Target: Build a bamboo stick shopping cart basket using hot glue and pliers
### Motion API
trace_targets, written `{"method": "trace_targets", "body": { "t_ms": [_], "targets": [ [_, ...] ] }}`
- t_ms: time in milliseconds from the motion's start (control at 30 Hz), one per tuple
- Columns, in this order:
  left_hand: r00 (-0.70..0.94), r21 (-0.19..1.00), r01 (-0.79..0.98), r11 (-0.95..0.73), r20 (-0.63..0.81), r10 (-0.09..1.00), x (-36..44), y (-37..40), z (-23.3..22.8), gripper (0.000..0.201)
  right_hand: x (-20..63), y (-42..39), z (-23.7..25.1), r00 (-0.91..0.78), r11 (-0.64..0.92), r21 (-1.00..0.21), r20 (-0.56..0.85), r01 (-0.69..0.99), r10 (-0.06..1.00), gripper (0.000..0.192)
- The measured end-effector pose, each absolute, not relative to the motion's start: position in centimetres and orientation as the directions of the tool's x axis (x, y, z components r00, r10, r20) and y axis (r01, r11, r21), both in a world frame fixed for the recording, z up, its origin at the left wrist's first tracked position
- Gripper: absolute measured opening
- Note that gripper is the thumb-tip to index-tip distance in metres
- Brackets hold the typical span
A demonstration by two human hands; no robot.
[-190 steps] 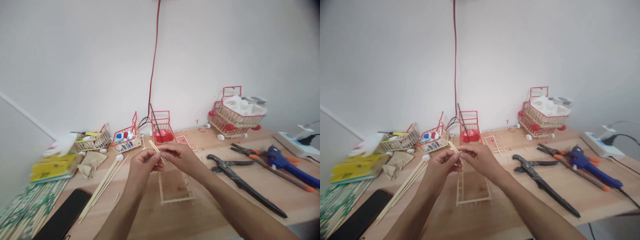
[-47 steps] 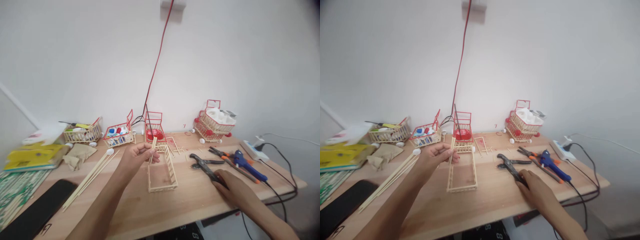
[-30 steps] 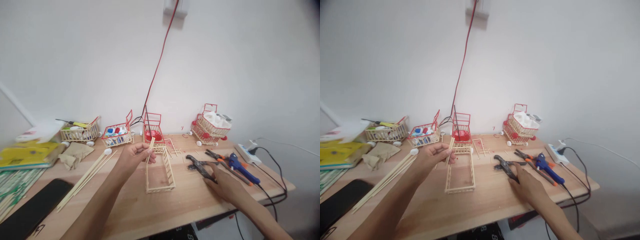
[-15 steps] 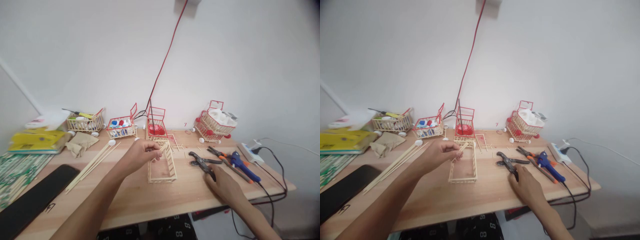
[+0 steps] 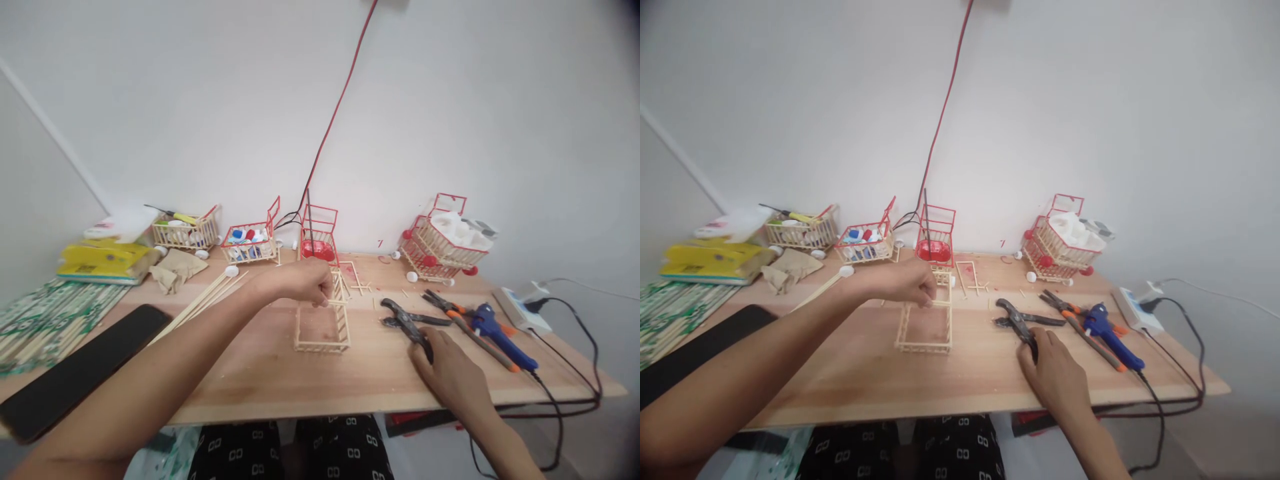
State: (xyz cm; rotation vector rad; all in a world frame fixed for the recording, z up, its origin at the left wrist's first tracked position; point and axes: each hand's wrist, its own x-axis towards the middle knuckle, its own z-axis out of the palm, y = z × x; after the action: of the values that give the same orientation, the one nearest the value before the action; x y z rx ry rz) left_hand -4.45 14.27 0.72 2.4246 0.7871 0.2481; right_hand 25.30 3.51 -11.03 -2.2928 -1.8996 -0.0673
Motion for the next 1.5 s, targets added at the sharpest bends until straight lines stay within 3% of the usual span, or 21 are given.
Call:
{"method": "trace_targets", "body": {
  "t_ms": [500, 1033, 1267, 1500],
  "targets": [
    [0.812, 0.606, 0.471, -0.641, -0.013, 0.584, -4.2, 15.1, 0.3, 0.016, 25.2, 3.5, -11.0, 0.211, -0.2, -0.096, 0.124, 0.975, 0.97, 0.029],
    [0.785, 0.532, 0.569, -0.626, -0.127, 0.606, -4.1, 15.7, 0.0, 0.016, 25.2, 3.4, -11.1, 0.215, -0.21, -0.052, 0.127, 0.976, 0.968, 0.031],
    [0.784, 0.515, 0.568, -0.642, -0.102, 0.613, -3.9, 15.3, 0.2, 0.023, 25.4, 3.5, -11.2, 0.223, -0.218, -0.052, 0.128, 0.975, 0.966, 0.033],
    [0.809, 0.515, 0.545, -0.662, -0.115, 0.577, -4.2, 15.9, -0.4, 0.011, 25.1, 3.5, -11.3, 0.237, -0.233, -0.046, 0.151, 0.971, 0.96, 0.031]
  ]
}}
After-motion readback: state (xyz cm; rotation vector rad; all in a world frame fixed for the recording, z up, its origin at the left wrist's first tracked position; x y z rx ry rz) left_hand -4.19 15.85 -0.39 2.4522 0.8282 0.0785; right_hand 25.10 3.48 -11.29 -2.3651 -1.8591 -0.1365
